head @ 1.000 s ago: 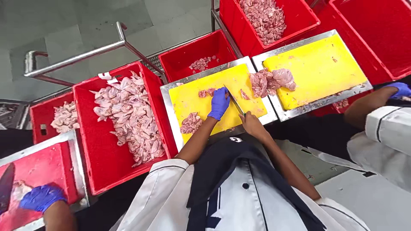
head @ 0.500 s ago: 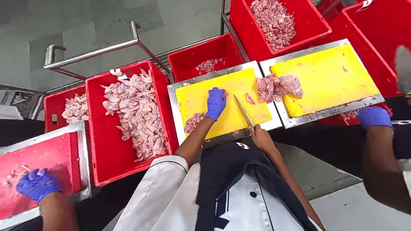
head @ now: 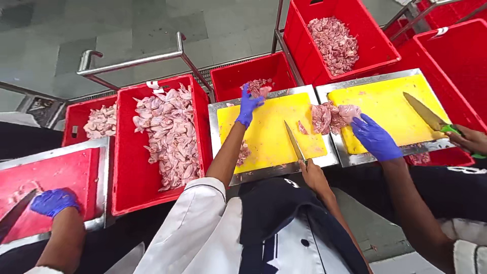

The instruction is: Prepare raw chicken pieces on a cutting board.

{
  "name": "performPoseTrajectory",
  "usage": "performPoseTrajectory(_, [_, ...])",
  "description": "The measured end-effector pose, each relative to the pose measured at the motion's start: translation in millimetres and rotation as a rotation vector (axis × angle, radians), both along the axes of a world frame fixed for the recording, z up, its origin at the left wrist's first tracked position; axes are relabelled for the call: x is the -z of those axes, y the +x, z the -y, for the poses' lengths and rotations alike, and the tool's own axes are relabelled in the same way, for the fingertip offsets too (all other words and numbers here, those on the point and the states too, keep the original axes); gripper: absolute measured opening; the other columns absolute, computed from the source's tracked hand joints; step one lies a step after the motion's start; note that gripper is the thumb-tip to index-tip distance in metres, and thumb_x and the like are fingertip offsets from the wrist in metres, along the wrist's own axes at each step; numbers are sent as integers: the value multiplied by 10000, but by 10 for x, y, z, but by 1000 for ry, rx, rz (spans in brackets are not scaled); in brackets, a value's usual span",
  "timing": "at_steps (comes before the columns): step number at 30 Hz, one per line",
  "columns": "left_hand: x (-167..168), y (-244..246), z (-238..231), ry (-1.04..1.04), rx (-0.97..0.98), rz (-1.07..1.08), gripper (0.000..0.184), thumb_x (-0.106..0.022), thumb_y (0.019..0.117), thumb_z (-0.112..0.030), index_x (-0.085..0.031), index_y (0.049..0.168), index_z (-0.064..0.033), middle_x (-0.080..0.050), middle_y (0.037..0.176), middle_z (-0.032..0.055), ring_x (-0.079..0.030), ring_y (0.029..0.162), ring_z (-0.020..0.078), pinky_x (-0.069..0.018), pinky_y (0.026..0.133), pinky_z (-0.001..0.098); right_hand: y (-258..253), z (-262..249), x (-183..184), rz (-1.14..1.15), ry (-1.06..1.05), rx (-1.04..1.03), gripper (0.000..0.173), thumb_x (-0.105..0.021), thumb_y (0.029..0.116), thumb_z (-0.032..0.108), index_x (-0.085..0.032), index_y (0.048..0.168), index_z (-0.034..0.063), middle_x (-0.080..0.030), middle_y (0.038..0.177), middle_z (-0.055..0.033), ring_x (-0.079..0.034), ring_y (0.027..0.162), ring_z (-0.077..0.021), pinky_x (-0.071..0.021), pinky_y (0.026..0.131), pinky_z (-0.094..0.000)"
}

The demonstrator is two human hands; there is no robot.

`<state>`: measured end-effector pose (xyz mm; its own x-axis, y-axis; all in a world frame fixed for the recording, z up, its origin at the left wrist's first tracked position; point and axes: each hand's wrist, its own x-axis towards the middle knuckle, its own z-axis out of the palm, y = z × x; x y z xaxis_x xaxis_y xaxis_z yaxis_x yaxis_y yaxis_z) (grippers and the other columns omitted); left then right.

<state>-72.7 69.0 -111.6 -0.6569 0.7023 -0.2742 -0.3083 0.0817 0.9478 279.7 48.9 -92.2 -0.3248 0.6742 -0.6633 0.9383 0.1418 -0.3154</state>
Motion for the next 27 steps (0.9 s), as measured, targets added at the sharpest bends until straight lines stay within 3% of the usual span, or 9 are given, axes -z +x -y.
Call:
performPoseTrajectory(1, [-1, -100, -28, 25, -178, 65, 913, -702, 935, -21, -118, 1633, -89, -419, 1507, 297, -619, 1210, 395, -595, 931, 521, 3, -2, 11, -5, -1, 4, 582, -384, 1100, 504, -576, 1219, -33, -679, 990, -256, -693, 983, -420, -539, 852, -588])
performPoseTrajectory(2, [8, -173, -43, 10, -326, 85, 886, -661, 979, -47, -73, 1639, -97, -426, 1503, 305, -650, 1169, 390, -609, 905, 500, 5, -8, 31, -12, -1, 7, 583, -382, 1100, 507, -576, 1218, -30, -677, 986, -254, -693, 979, -416, -540, 849, -586])
performPoseTrajectory(3, [21, -205, -30, -4, -420, 91, 835, -628, 1006, -57, -79, 1636, -85, -438, 1498, 301, -665, 1147, 377, -612, 899, 481, 6, -14, 46, -18, 3, 9, 583, -380, 1099, 508, -576, 1217, -29, -675, 983, -253, -693, 975, -414, -540, 846, -582])
performPoseTrajectory(5, [89, -127, 60, 19, -448, 79, 648, -564, 1036, -38, -216, 1583, -17, -522, 1414, 280, -692, 1095, 340, -612, 903, 466, 10, -18, 61, -29, 11, 16, 580, -388, 1098, 508, -580, 1214, -26, -678, 976, -248, -694, 967, -412, -539, 846, -580])
performPoseTrajectory(9, [204, 371, 269, -9, -224, 8, 315, -534, 1056, -54, -531, 1351, 56, -696, 1135, 205, -743, 923, 255, -639, 814, 417, 24, 9, 63, -53, 42, 20, 591, -402, 1090, 516, -584, 1227, -29, -684, 968, -251, -695, 955, -429, -536, 833, -611])
performPoseTrajectory(14, [183, 926, 257, -147, 41, -180, 233, -561, 1042, -62, -628, 1245, 32, -725, 1077, 165, -747, 866, 210, -639, 762, 356, 140, 3, -66, -190, 272, 151, 581, -420, 1088, 467, -570, 1279, -61, -679, 875, -253, -698, 865, -445, -541, 782, -617])
performPoseTrajectory(17, [215, 1111, 104, -179, 184, -313, 249, -596, 1035, -107, -648, 1256, -4, -722, 1135, 150, -741, 936, 208, -633, 821, 378, 228, -134, -127, -230, 196, 186, 579, -406, 1100, 465, -572, 1283, -58, -677, 948, -254, -690, 920, -426, -532, 835, -611])
performPoseTrajectory(22, [245, 1443, -244, -209, 549, -644, 376, -641, 1010, -225, -641, 1347, -59, -650, 1351, 143, -659, 1196, 253, -556, 1011, 438, 332, -142, -203, -337, 210, 293, 542, -403, 1105, 432, -583, 1223, -65, -655, 852, -192, -676, 781, -329, -546, 776, -530])
performPoseTrajectory(27, [357, 1904, -148, -147, 831, -932, 250, -645, 972, -200, -748, 1141, -48, -704, 1246, 139, -621, 1250, 291, -476, 1107, 446, 483, -89, -64, -308, 173, 334, 559, -425, 1095, 467, -601, 1209, -51, -665, 873, -214, -685, 831, -368, -545, 802, -558])
